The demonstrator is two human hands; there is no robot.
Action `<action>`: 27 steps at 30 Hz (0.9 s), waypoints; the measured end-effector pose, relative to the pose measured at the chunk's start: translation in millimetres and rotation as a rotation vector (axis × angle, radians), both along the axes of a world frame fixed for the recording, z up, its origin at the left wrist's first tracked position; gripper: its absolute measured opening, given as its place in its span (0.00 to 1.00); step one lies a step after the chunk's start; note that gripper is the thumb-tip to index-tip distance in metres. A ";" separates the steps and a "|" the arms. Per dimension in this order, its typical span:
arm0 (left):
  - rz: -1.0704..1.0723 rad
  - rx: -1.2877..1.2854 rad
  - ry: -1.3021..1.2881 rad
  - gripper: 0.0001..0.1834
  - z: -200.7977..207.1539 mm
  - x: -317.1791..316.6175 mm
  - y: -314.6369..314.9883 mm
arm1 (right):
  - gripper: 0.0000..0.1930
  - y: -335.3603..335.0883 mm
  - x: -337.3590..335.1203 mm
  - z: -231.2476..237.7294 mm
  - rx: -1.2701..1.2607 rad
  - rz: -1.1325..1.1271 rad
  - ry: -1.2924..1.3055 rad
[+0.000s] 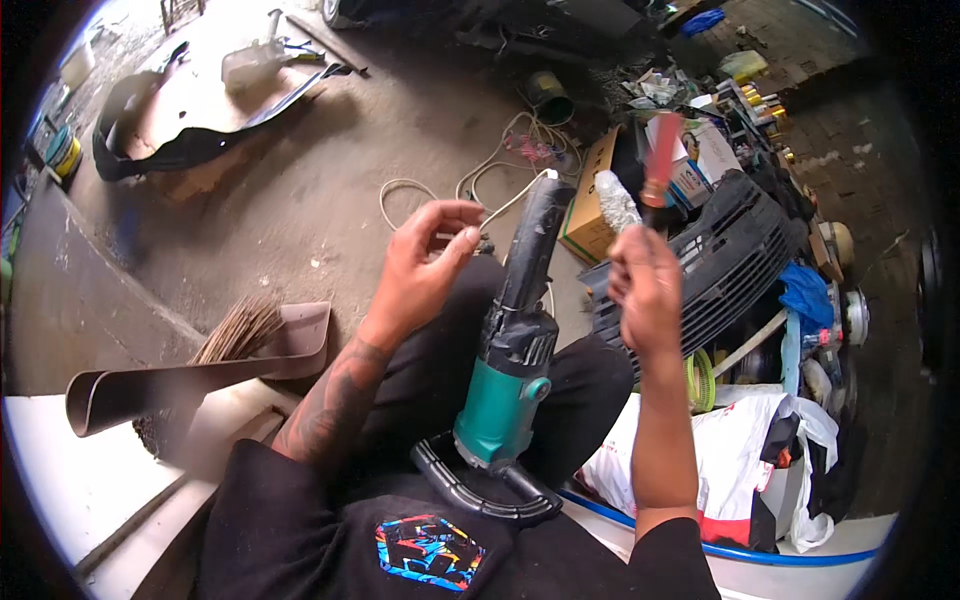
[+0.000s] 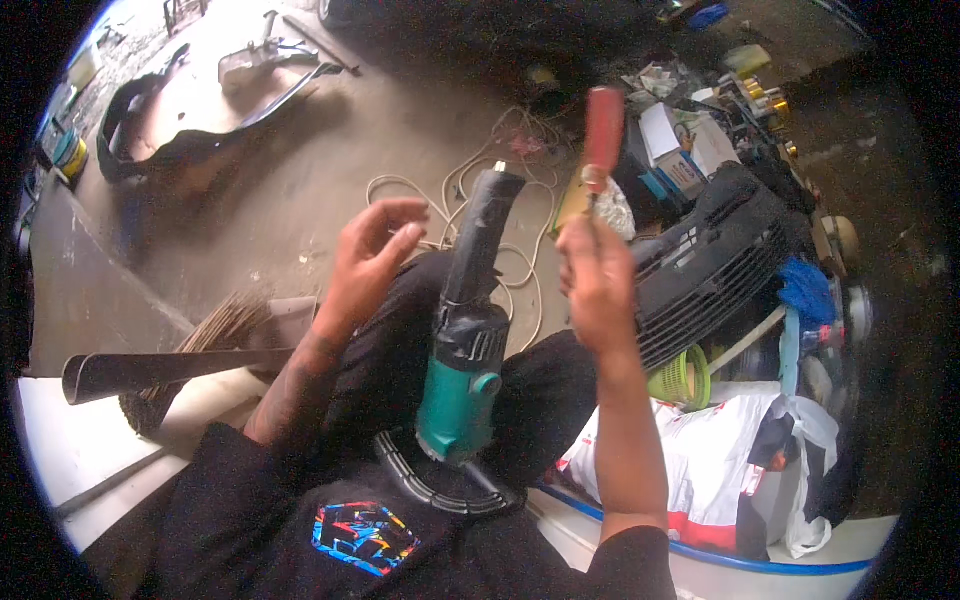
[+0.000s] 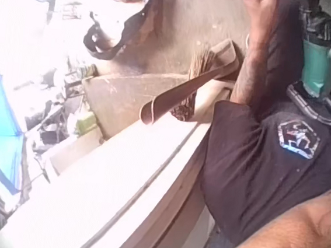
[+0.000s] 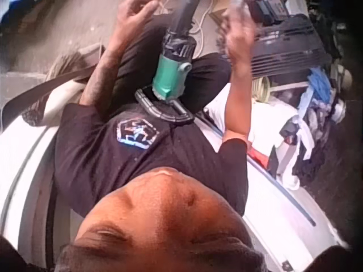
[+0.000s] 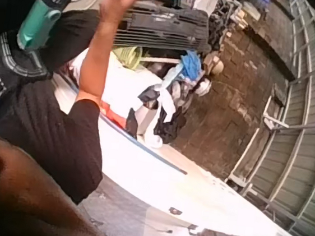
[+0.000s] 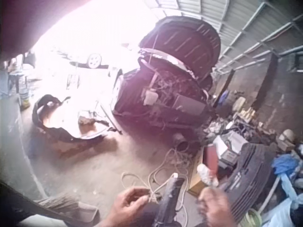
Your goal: The person disassembles the handle of a reciprocating saw using a screwdriver. The person uses a screwdriver to unscrew several screws from the green casing of the tool, eventually prying the two halves of the handle apart to reveal the internal wiring.
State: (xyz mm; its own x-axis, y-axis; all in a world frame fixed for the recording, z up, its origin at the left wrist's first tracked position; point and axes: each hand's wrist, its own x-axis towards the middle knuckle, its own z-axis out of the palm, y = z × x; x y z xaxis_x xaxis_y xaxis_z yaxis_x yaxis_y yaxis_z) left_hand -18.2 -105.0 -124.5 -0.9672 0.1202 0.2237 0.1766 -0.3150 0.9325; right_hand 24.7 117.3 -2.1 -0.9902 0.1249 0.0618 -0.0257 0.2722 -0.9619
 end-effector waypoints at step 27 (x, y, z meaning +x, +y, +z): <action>-0.673 0.592 -0.197 0.26 14.8 -54.5 45.9 | 0.22 -59.5 -27.9 -6.0 0.762 -0.066 0.108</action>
State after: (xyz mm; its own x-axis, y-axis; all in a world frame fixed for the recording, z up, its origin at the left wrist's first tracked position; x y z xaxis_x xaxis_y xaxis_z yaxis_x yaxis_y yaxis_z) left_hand -72.7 -59.1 -109.8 -0.7621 0.5900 0.2667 -0.3621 -0.7298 0.5799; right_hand -3.2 57.8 -8.1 -0.9658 0.0677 0.2504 -0.0694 0.8626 -0.5010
